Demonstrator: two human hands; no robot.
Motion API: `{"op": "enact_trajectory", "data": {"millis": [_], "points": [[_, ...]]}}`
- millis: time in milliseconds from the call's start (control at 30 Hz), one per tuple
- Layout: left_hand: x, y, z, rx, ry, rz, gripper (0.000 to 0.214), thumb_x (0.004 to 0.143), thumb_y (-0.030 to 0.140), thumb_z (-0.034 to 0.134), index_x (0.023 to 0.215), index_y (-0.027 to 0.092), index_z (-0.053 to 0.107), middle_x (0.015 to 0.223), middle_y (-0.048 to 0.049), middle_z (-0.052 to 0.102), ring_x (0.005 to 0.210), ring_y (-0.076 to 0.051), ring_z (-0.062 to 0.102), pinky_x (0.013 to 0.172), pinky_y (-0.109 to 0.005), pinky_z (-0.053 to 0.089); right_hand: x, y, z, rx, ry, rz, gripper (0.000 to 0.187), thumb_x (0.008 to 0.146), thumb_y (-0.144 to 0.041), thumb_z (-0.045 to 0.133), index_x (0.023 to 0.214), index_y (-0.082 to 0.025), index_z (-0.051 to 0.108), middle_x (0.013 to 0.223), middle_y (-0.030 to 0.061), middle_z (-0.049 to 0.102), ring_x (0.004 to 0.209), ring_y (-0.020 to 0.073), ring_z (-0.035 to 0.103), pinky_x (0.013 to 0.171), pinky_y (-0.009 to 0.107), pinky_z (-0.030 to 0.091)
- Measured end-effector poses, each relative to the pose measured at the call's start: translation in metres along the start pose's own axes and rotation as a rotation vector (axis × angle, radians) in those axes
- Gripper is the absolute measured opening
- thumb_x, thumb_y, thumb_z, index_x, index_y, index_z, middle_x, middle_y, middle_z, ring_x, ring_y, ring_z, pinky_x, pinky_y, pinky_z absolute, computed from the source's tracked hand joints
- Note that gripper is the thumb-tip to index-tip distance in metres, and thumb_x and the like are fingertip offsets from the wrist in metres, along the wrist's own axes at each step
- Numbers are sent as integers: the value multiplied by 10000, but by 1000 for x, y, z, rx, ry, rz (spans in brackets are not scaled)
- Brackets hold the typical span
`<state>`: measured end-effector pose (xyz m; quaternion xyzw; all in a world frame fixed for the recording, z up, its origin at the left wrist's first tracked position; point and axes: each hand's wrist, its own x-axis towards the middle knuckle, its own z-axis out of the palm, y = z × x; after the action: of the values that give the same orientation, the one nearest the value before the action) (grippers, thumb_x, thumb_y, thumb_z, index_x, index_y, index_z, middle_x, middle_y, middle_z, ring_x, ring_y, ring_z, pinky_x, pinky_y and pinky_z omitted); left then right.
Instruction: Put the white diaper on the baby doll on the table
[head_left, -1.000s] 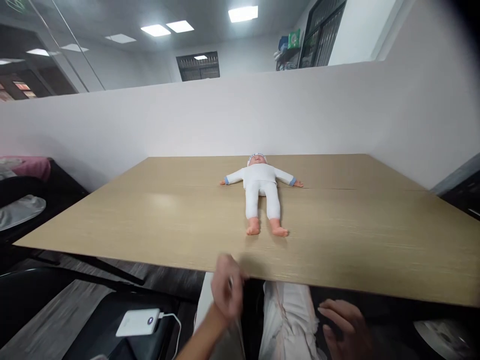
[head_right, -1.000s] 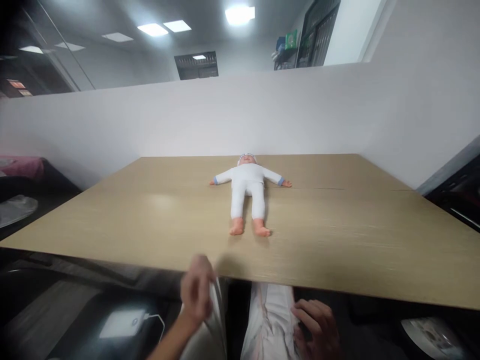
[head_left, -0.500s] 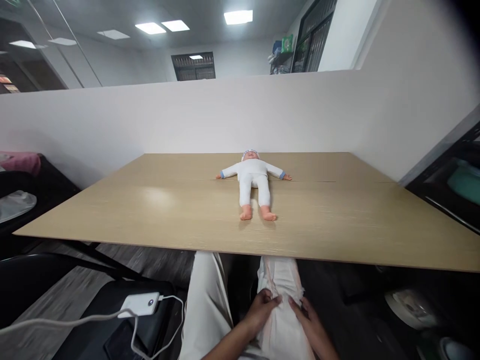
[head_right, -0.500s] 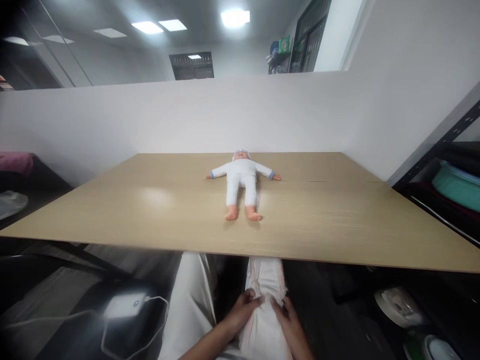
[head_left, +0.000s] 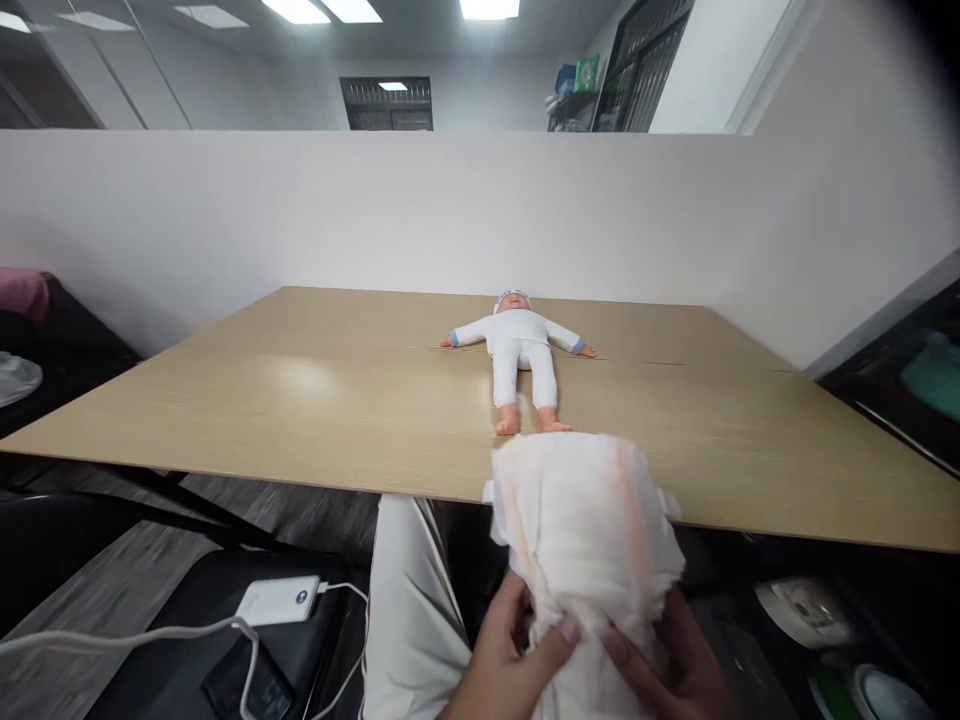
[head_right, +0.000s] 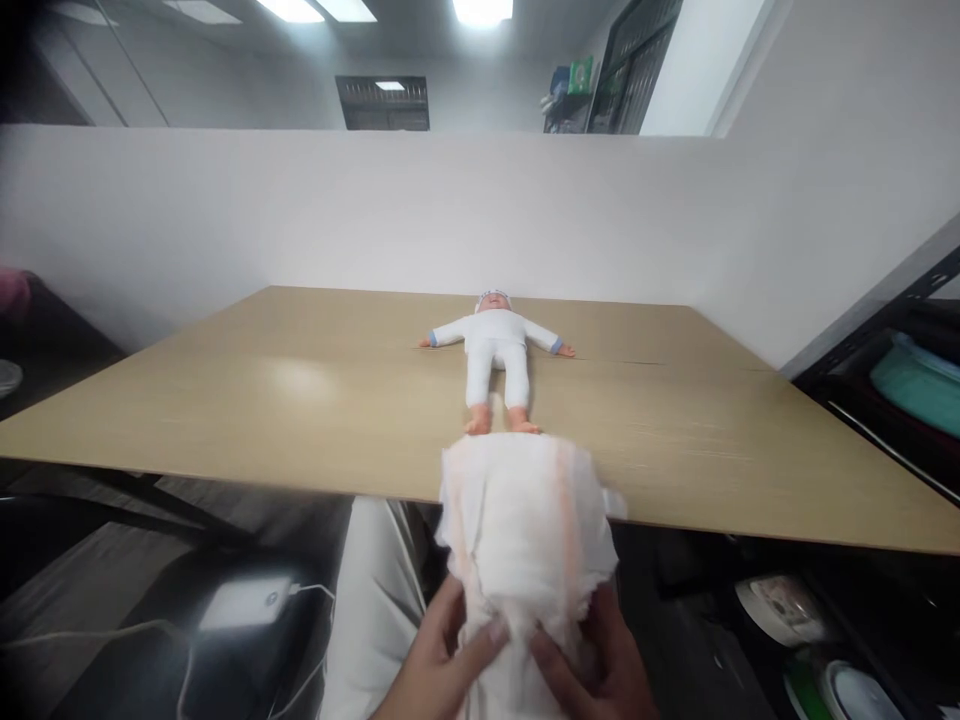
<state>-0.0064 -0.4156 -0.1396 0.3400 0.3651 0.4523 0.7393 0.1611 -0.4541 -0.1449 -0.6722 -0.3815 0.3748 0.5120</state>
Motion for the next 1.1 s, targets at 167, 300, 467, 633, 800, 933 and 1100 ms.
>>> {"op": "enact_trajectory", "data": {"millis": [167, 300, 467, 633, 800, 933, 1100], "points": [[35, 2, -29, 48, 90, -14, 574, 779, 569, 843, 1237, 245, 721, 1342, -126, 711, 1290, -349, 632, 1107, -448, 506, 43, -4, 38, 79, -115, -4, 691, 680, -620, 856, 1237, -255, 671, 1144, 117, 794, 1003, 337, 766, 782, 371, 656], [56, -6, -44, 47, 129, -31, 603, 793, 550, 842, 1301, 253, 709, 1403, -125, 680, 1309, -345, 622, 1144, -462, 477, 68, 18, 45, 43, -199, -11, 732, 703, -599, 851, 1290, -222, 630, 1139, 135, 796, 1038, 333, 758, 849, 391, 642], [73, -29, -47, 5, 185, -112, 676, 716, 581, 887, 1268, 225, 727, 1375, -149, 696, 1329, -368, 610, 1134, -472, 485, 79, 31, 43, -33, -199, -27, 563, 776, -648, 765, 1155, -253, 637, 936, 67, 805, 871, 277, 761, 748, 329, 618], [79, -33, -45, -6, 212, -190, 692, 679, 616, 897, 1228, 222, 747, 1318, -155, 722, 1324, -384, 612, 1161, -499, 454, 89, 39, 34, -216, 117, -205, 490, 713, -572, 847, 1029, -321, 569, 949, 91, 753, 796, 308, 709, 670, 442, 599], [81, -28, -44, 29, 180, -238, 715, 672, 649, 885, 1247, 251, 738, 1297, -147, 728, 1343, -394, 590, 1189, -526, 414, 99, 26, 34, -343, 135, -437, 337, 744, -379, 869, 939, -365, 594, 1025, 111, 735, 981, 376, 707, 888, 619, 587], [83, -28, -44, 101, 96, -176, 695, 749, 652, 830, 1296, 244, 702, 1309, -137, 718, 1363, -384, 570, 1215, -528, 376, 123, -9, 57, -485, -161, -694, 373, 886, -317, 719, 1247, -392, 661, 1259, 51, 723, 1251, 352, 638, 1032, 605, 545], [82, 3, -55, 412, -139, -130, 607, 921, 619, 670, 1356, 197, 643, 1385, -130, 665, 1332, -322, 580, 1200, -458, 394, 155, -31, 83, -762, -450, -812, 514, 999, -270, 563, 1510, -264, 516, 1580, 61, 515, 1483, 287, 439, 1222, 552, 407]]}}
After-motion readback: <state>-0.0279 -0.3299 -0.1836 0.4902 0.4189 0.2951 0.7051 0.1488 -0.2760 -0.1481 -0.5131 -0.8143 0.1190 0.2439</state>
